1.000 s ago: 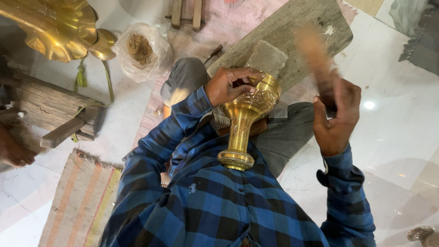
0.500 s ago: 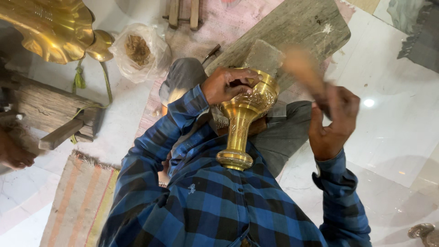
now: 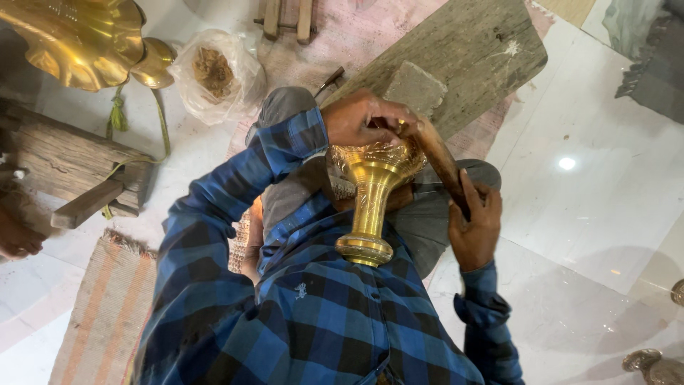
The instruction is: The person sits on the floor holding a brass vase on their lap and hammers a punch against the vase's surface with a wooden mallet, working the engraved pattern around the rim. They reposition the punch and rotate the vase between hammering sequences.
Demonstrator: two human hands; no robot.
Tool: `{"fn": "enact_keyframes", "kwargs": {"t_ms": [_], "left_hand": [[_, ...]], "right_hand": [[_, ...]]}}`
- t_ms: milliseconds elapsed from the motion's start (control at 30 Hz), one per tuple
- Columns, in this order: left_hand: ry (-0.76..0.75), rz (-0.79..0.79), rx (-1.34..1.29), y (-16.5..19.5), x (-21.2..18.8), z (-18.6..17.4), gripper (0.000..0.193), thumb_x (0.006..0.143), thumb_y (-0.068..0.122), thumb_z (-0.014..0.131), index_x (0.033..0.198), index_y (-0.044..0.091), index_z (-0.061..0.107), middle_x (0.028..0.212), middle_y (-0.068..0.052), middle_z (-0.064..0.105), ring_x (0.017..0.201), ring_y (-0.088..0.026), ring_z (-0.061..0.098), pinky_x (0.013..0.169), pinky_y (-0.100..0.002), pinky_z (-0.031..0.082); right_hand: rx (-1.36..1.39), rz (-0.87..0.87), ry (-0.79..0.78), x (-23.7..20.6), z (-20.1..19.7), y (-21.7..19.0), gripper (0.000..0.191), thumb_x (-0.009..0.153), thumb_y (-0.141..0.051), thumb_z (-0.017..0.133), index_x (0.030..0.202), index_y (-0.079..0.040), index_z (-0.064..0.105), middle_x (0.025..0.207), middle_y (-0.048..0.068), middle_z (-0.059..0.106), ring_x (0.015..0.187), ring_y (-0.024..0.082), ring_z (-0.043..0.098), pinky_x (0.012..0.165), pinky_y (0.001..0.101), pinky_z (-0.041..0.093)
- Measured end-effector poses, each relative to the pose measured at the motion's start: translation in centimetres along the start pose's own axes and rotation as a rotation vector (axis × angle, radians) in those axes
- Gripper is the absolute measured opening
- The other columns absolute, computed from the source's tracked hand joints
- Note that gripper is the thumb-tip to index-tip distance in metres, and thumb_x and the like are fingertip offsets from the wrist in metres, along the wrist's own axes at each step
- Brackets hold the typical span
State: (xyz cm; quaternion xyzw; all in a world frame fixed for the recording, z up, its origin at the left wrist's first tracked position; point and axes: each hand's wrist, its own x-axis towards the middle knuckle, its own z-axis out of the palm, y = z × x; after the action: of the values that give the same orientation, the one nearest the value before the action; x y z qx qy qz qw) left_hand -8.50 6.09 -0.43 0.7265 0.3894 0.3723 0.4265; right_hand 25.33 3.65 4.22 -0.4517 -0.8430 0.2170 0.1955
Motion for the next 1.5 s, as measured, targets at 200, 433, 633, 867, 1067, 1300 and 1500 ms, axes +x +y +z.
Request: {"fn": "enact_keyframes", "kwargs": {"t_ms": [200, 433, 633, 867, 1067, 1300, 1500], "left_hand": [[-0.106, 0.006, -0.013, -0.7, 0.9, -0.4, 0.049, 0.097, 0.022, 0.075, 0.142, 0.009, 0.061, 0.12, -0.014, 0.076, 0.098, -0.025, 0.078, 0.091, -0.039, 0.065], [-0.122, -0.013, 0.009, 0.3, 1.2, -0.6, 0.047, 0.095, 0.019, 0.077, 0.14, 0.012, 0.063, 0.117, -0.012, 0.077, 0.092, -0.022, 0.079, 0.085, -0.036, 0.066], [-0.198, 0.001, 0.067, 1.3, 1.6, -1.5, 0.043, 0.093, 0.012, 0.075, 0.136, 0.01, 0.066, 0.105, -0.009, 0.08, 0.088, -0.019, 0.079, 0.08, -0.034, 0.065], [-0.263, 0.029, 0.193, 2.2, 2.7, -1.7, 0.044, 0.089, 0.016, 0.081, 0.131, 0.014, 0.069, 0.102, -0.011, 0.078, 0.082, -0.024, 0.076, 0.073, -0.039, 0.062], [-0.31, 0.002, 0.101, 2.0, 2.9, -1.7, 0.046, 0.088, 0.008, 0.074, 0.134, 0.014, 0.067, 0.109, -0.01, 0.078, 0.09, -0.021, 0.078, 0.08, -0.036, 0.064], [-0.339, 0.035, 0.096, 1.6, 2.9, -2.1, 0.045, 0.088, 0.008, 0.076, 0.132, 0.013, 0.068, 0.107, -0.01, 0.079, 0.09, -0.019, 0.078, 0.08, -0.035, 0.063], [-0.381, -0.005, 0.153, 1.4, 2.7, -1.7, 0.041, 0.093, 0.011, 0.073, 0.133, 0.016, 0.068, 0.108, -0.008, 0.079, 0.087, -0.018, 0.079, 0.08, -0.036, 0.064]], "right_hand": [[-0.053, 0.056, 0.023, -1.3, 1.0, -0.1, 0.065, 0.09, 0.005, 0.07, 0.151, -0.017, 0.06, 0.125, 0.02, 0.058, 0.116, 0.034, 0.06, 0.097, 0.0422, 0.054], [-0.181, 0.046, 0.005, -0.6, -0.4, 0.2, 0.067, 0.088, 0.004, 0.071, 0.151, -0.018, 0.059, 0.122, 0.015, 0.063, 0.111, 0.033, 0.06, 0.097, 0.0452, 0.052], [0.259, 0.056, 0.175, -0.8, -0.8, -0.1, 0.069, 0.095, 0.005, 0.065, 0.158, -0.017, 0.047, 0.135, 0.017, 0.055, 0.127, 0.033, 0.057, 0.108, 0.0434, 0.052], [0.136, 0.085, 0.206, -2.0, 0.0, -0.1, 0.069, 0.092, 0.01, 0.066, 0.156, -0.01, 0.048, 0.133, 0.019, 0.055, 0.126, 0.031, 0.058, 0.105, 0.0401, 0.052], [0.36, 0.136, 0.328, -3.1, 1.2, -0.5, 0.068, 0.099, 0.01, 0.064, 0.161, -0.008, 0.042, 0.139, 0.016, 0.048, 0.134, 0.03, 0.052, 0.114, 0.0369, 0.05], [0.271, 0.256, 0.362, -3.7, 1.4, -0.8, 0.059, 0.096, 0.007, 0.067, 0.152, -0.003, 0.049, 0.132, 0.014, 0.05, 0.111, 0.025, 0.056, 0.09, 0.0324, 0.051], [-0.075, 0.121, 0.293, -3.8, 1.7, -1.6, 0.068, 0.086, 0.017, 0.067, 0.15, -0.004, 0.06, 0.131, 0.018, 0.053, 0.123, 0.036, 0.054, 0.104, 0.0414, 0.05]]}}
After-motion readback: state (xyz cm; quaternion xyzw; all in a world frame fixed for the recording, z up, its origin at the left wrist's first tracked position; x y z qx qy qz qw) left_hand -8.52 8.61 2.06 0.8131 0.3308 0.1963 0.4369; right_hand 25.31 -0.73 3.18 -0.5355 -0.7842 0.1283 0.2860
